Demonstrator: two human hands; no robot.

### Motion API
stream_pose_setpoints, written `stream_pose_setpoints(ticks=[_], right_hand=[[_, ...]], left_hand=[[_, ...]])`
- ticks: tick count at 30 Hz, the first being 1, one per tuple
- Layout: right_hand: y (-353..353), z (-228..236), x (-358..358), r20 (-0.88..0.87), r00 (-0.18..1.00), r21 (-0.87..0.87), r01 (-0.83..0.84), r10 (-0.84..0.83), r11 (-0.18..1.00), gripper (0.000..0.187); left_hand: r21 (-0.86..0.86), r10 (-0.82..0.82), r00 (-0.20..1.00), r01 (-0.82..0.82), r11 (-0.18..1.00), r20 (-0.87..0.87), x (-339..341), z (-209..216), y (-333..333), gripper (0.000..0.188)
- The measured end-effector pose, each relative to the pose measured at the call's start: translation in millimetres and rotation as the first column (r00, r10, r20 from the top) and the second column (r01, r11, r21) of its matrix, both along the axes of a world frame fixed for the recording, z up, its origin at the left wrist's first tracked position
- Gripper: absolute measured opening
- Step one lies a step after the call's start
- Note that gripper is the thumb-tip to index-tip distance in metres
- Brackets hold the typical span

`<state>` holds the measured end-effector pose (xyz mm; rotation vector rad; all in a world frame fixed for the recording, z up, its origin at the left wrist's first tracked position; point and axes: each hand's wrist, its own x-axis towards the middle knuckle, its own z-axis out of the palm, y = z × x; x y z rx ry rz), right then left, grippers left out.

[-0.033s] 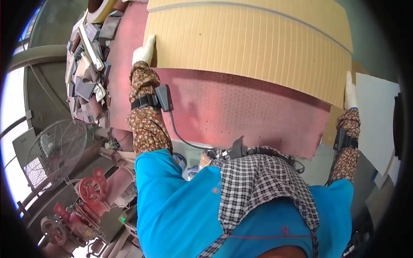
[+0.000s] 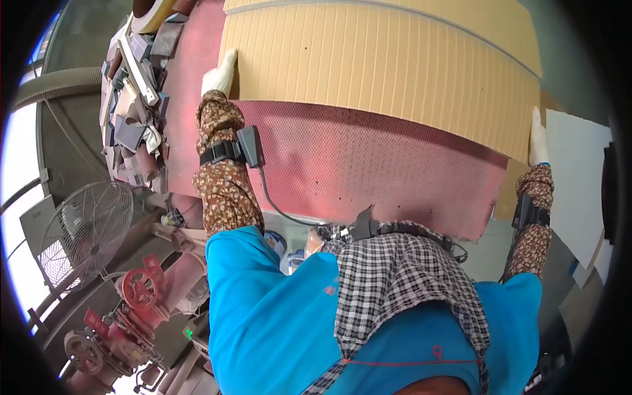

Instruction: Trimming the edges of wooden panels and stacking them in a manufacturing facility.

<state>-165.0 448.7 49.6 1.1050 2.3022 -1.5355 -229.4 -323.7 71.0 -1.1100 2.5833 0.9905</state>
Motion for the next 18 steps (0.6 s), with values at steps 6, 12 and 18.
stream_pose_setpoints(ticks=[6,12,18], right_hand=[[6,-13,8,-0.001,1.000,-0.044,0.005,-0.005,0.999,0.087],[6,-10,10,0.051,0.999,-0.017,0.000,0.001,1.000,0.086],[1,7,11,0.019,1.000,-0.145,-0.009,0.012,0.989,0.083]], left_hand=[[-0.081,-0.023,0.999,0.026,0.996,0.037,9,-11,-4,0.095],[-0.093,-0.031,0.993,0.041,0.995,0.111,23,-5,2,0.093],[-0.093,0.082,0.994,-0.075,0.993,0.071,62,9,36,0.087]])
